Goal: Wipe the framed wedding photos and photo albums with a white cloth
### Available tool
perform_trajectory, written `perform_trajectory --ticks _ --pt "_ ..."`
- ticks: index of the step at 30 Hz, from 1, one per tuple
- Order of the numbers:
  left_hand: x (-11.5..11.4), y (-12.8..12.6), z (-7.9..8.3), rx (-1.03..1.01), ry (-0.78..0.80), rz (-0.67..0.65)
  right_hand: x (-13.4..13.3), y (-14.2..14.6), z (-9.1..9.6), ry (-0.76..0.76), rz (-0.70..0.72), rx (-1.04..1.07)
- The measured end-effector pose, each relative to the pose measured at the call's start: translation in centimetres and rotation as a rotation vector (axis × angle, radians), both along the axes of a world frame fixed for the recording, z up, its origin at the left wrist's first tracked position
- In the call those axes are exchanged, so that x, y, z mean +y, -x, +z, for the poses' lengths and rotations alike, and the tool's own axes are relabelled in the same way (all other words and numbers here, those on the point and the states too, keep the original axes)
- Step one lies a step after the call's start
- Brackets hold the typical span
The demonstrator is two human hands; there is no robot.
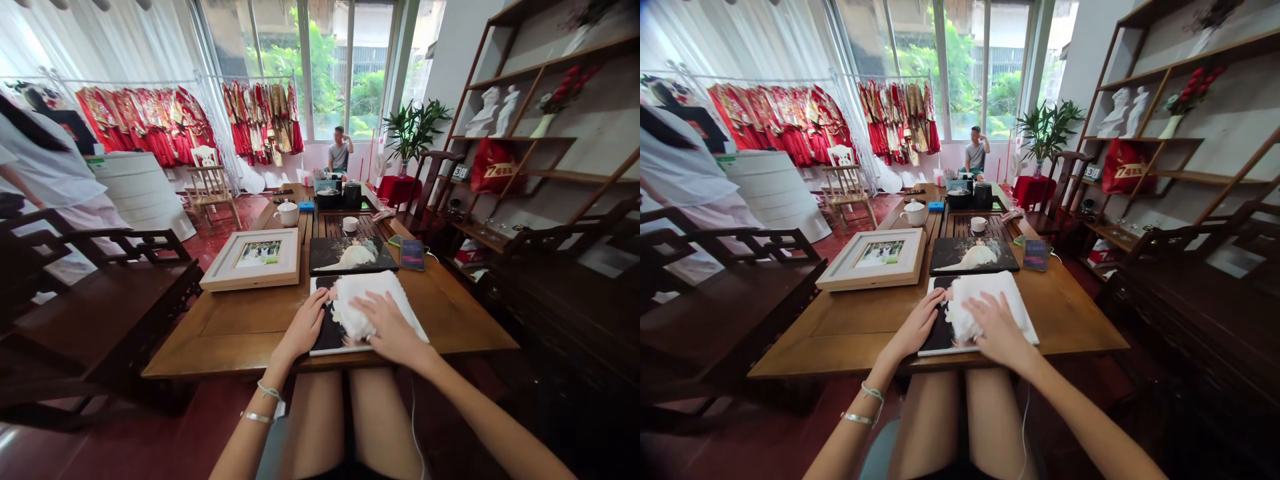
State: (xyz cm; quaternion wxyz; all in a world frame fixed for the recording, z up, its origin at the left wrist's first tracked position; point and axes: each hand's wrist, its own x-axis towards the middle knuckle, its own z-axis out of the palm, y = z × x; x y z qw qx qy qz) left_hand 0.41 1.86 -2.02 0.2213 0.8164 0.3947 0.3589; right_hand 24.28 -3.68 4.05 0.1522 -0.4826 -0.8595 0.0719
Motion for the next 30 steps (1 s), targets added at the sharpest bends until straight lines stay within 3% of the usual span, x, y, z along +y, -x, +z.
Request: perform_trajectory --ticks 3,6,9,15,19,23,30 --pt "0.0 0.0 0.0 -0.008 0.003 -0.008 -4.8 2.0 -0.2 0.0 0.147 -0.022" --pt "0.0 0.1 0.0 -0.005 0.013 -0.013 -6.0 2.5 0.0 0.016 0.173 -0.004" --pt "0.0 0.1 0.1 0.004 0.011 -0.014 -3.2 1.4 0.2 0.022 0.102 0.022" --pt "0.1 0.1 0.1 0.016 0.027 0.0 5.7 -3.1 0.3 -0.017 -0.225 0.014" --pt "0.2 0.0 -0.1 0.005 0.025 0.013 7.7 -4.5 0.2 -0.019 -0.304 0.006" --pt "0.1 0.0 -0.1 0.001 0.019 0.02 4.8 -1.9 -0.1 -0.015 -0.263 -0.023" --pt "-0.3 -0.1 0.7 0.013 0.021 0.01 -5.3 5.0 0.0 -0.111 0.003 -0.104"
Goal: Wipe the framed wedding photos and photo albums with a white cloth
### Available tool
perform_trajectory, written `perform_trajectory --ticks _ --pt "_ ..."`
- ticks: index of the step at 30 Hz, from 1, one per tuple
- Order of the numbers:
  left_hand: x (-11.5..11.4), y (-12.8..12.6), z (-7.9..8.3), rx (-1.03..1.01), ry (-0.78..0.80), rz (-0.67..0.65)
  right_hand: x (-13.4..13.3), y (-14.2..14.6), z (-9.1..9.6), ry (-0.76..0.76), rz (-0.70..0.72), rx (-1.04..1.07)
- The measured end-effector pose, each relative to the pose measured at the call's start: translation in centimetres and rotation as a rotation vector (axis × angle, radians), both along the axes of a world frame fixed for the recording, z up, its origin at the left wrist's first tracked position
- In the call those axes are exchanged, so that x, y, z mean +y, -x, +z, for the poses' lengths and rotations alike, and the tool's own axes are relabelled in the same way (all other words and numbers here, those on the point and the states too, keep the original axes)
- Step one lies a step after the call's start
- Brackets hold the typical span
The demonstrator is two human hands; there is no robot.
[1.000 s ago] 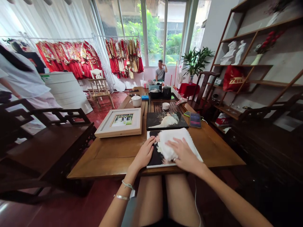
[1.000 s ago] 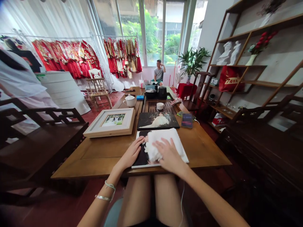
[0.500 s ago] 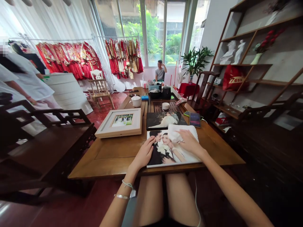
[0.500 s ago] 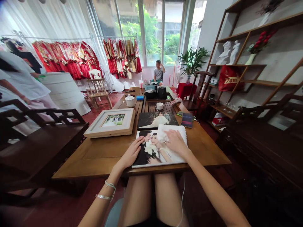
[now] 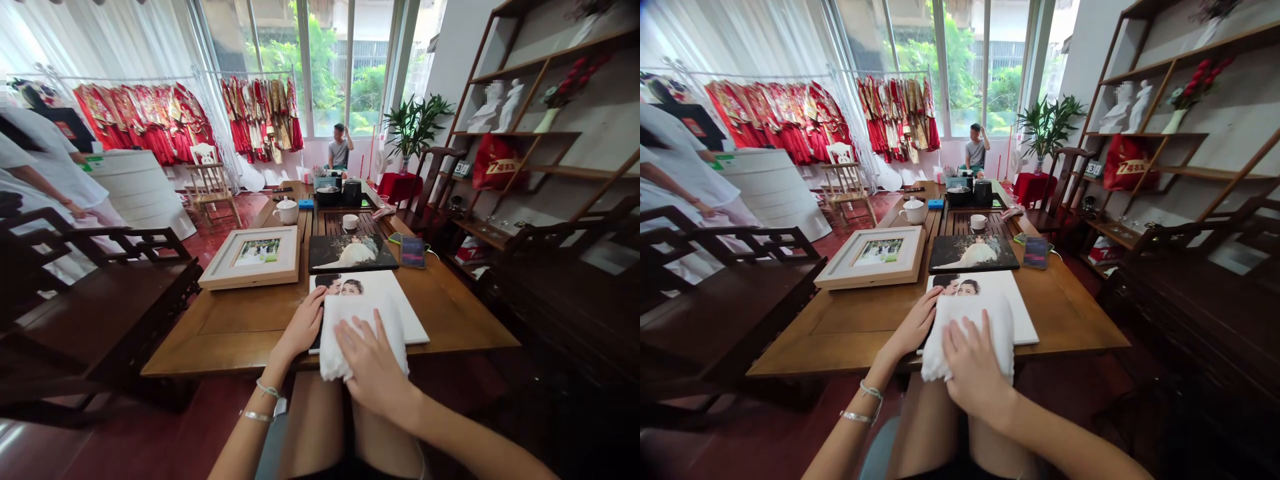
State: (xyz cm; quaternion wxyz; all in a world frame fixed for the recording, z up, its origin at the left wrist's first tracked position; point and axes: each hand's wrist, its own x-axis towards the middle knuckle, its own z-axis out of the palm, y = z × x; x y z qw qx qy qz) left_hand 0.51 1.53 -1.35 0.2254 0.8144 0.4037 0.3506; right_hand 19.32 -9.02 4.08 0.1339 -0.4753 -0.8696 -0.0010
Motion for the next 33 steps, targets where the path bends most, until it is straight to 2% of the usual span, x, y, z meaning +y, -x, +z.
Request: perform_trajectory --ticks 2,4,11,14,16,18,21,25,27,30,33 --pt "0.0 0.0 0.1 -0.007 -0.001 -0.006 -0.7 0.2 0.1 0.025 0.05 0.033" --pt "0.0 0.0 0.0 -0.021 -0.005 -0.014 0.3 -0.6 0.1 0.045 0.032 0.072" --pt "0.2 0.0 -0.5 -0.02 0.002 -0.002 7.7 -6.0 0.0 0.013 -0.297 0.082" --pt "0.2 0.0 -0.4 -0.013 0.002 0.006 9.5 -8.0 0.0 -0.022 -0.395 0.072" --pt "0.2 0.0 -0.4 -0.008 0.003 0.009 9.6 -8.4 -0.2 -0.039 -0.429 0.064" --pt "0.2 -0.1 -0.4 -0.008 0.001 0.011 8.8 -7.9 -0.4 -0.052 -0.436 0.051" --pt "0.2 -0.1 -0.4 -0.011 -0.013 0.012 5.8 -5.5 -0.8 -0.082 -0.371 0.018" --pt "0.2 -0.1 -0.4 0.0 -0.02 0.007 0.9 -1.6 -0.9 -0.047 -0.14 0.006" --pt "0.2 -0.1 -0.3 -0.006 -0.013 0.011 -0.1 -0.3 -0.8 -0.011 -0.042 0.034" --pt "0.2 0.0 -0.3 -0.024 -0.014 -0.006 1.5 0.1 -0.5 0.019 -0.018 0.099" --pt "0.3 0.1 -0.3 -0.018 -0.025 -0.029 5.7 -0.9 -0.2 0.01 -0.108 0.144"
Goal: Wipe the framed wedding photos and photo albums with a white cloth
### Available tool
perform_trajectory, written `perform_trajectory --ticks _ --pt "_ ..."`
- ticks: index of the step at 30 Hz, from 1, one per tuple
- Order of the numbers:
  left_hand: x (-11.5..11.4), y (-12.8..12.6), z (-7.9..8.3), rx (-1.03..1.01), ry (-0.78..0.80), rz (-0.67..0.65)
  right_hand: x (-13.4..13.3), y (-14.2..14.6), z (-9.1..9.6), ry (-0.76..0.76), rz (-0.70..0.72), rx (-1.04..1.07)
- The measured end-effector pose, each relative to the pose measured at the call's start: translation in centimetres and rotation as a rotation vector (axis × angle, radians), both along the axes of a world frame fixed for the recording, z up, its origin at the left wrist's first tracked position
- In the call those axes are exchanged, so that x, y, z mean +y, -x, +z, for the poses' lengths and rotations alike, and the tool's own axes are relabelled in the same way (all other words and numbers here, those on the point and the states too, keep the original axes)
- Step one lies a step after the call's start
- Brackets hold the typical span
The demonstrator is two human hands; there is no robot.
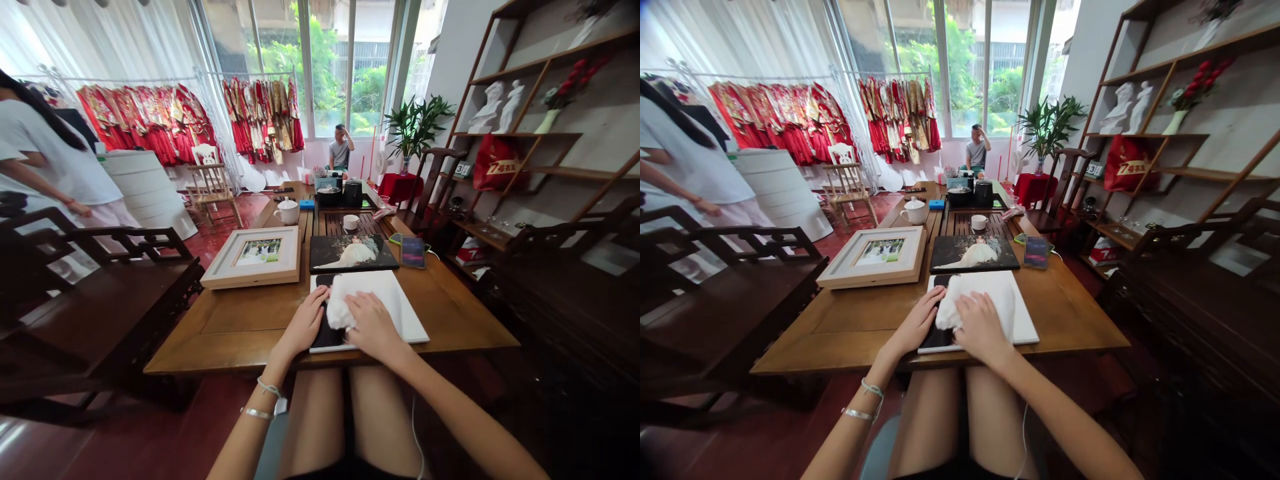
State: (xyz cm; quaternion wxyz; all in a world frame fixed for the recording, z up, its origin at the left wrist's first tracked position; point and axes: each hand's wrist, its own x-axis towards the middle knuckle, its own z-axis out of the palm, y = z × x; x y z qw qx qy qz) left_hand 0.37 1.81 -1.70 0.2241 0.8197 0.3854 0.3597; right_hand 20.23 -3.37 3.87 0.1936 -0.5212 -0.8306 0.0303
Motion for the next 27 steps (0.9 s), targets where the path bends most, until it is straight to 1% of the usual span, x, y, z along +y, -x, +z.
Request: perform_trajectory --ticks 3,6,9,12,14,16,19,21,22,24,27 --pt "0.0 0.0 -0.1 0.017 0.007 0.011 4.3 -2.3 0.2 -0.014 -0.055 0.032" --pt "0.0 0.0 -0.2 0.008 0.019 0.024 7.1 -5.5 0.3 -0.007 -0.033 0.049" --pt "0.1 -0.1 -0.4 -0.006 0.015 0.029 7.6 -8.4 0.2 0.003 -0.005 0.06" --pt "0.1 -0.1 -0.4 -0.004 0.016 0.037 5.7 -9.6 -0.2 0.013 0.024 0.059" --pt "0.0 -0.2 -0.4 -0.005 0.013 0.042 3.4 -9.4 -0.4 0.012 0.054 0.052" --pt "-0.1 -0.2 -0.2 0.005 0.004 0.044 0.6 -8.6 -0.5 0.01 0.105 0.039" --pt "-0.2 -0.3 0.0 0.038 0.001 0.048 -3.3 -6.5 -0.5 0.02 0.2 0.02" --pt "-0.3 -0.4 0.2 0.047 0.007 0.053 -4.8 -4.8 -0.4 0.026 0.243 0.023" --pt "-0.3 -0.4 0.3 0.047 0.011 0.053 -5.1 -4.0 -0.4 0.024 0.254 0.032" --pt "-0.4 -0.4 0.6 0.043 0.019 0.048 -4.5 -2.5 -0.3 0.012 0.261 0.059" --pt "-0.4 -0.3 0.8 0.042 0.027 0.032 -1.6 -1.4 0.0 -0.006 0.268 0.083"
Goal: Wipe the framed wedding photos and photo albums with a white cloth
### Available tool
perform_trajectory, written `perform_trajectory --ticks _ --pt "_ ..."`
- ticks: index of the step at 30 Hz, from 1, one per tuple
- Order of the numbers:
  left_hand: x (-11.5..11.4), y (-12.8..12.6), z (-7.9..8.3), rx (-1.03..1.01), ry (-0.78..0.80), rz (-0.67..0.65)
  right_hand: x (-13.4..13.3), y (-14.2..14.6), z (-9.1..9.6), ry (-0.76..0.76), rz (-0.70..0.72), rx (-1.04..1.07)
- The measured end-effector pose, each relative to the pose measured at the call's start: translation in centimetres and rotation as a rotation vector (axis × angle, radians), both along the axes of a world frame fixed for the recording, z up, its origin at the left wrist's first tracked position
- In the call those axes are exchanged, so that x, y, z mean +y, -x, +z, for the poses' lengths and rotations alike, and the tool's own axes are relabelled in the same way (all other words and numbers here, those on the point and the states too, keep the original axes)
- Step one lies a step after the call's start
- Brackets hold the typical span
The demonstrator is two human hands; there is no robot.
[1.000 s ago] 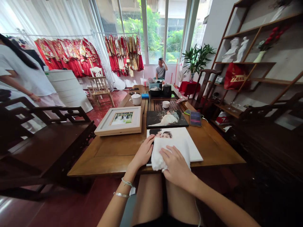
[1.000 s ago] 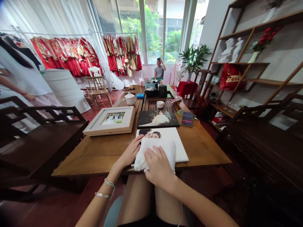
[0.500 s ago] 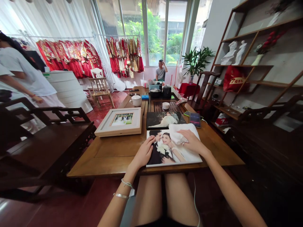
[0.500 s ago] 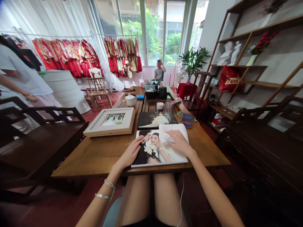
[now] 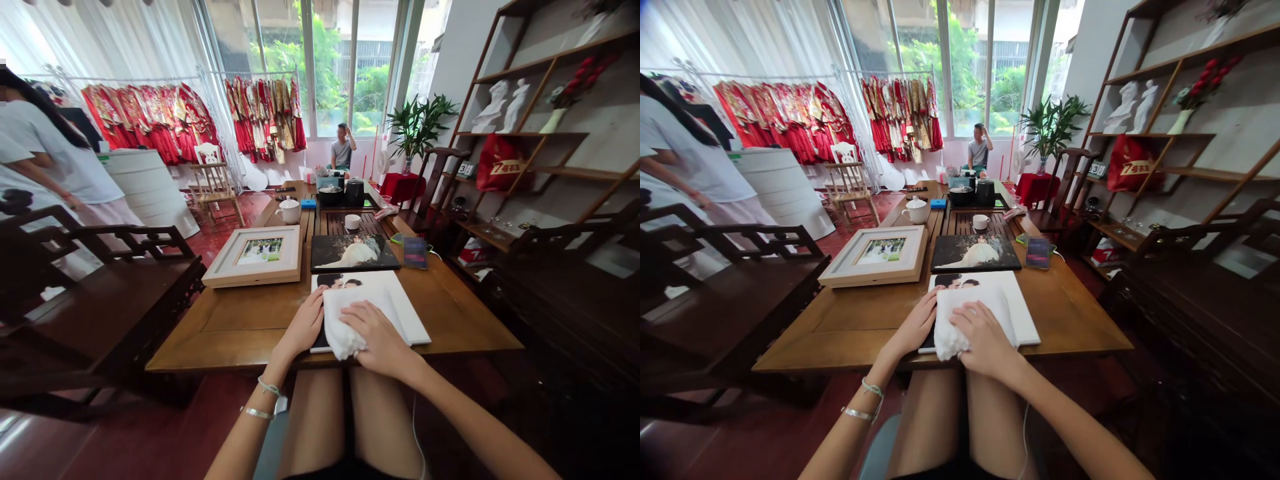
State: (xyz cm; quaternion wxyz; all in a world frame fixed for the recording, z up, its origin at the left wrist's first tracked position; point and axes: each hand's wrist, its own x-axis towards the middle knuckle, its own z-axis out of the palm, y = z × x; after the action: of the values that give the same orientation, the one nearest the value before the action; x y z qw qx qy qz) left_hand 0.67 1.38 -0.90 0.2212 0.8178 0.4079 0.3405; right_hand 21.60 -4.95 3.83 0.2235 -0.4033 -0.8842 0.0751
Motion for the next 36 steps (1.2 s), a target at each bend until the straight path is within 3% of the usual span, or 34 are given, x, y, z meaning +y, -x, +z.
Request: perform_trajectory --ticks 3,7,11,15,21,24,28,33,36 --pt "0.1 0.1 -0.1 0.005 -0.003 -0.009 4.0 -0.7 0.2 -0.006 -0.064 -0.016" --pt "0.2 0.2 -0.5 -0.008 0.0 -0.003 9.0 -4.3 -0.1 0.0 -0.254 -0.012" --pt "0.2 0.1 -0.7 -0.018 0.012 0.01 11.3 -8.2 -0.8 0.028 -0.377 -0.015" --pt "0.3 0.1 -0.8 -0.014 -0.002 0.009 8.8 -8.8 -1.3 0.028 -0.348 -0.042" --pt "0.2 0.1 -0.8 -0.018 -0.031 0.008 -0.3 -3.8 -0.9 0.006 -0.133 -0.15" --pt "0.2 0.1 -0.7 -0.024 -0.029 0.011 -2.2 -1.8 -0.3 0.025 -0.031 -0.162" --pt "0.3 0.2 -0.6 -0.024 -0.027 -0.004 1.0 -2.2 -0.1 0.045 -0.08 -0.154" --pt "0.2 0.2 -0.6 -0.006 -0.003 0.002 6.6 -5.2 -0.6 0.006 -0.344 -0.147" --pt "0.2 0.1 -0.6 -0.015 -0.001 0.018 6.9 -5.8 -0.9 -0.021 -0.407 -0.151"
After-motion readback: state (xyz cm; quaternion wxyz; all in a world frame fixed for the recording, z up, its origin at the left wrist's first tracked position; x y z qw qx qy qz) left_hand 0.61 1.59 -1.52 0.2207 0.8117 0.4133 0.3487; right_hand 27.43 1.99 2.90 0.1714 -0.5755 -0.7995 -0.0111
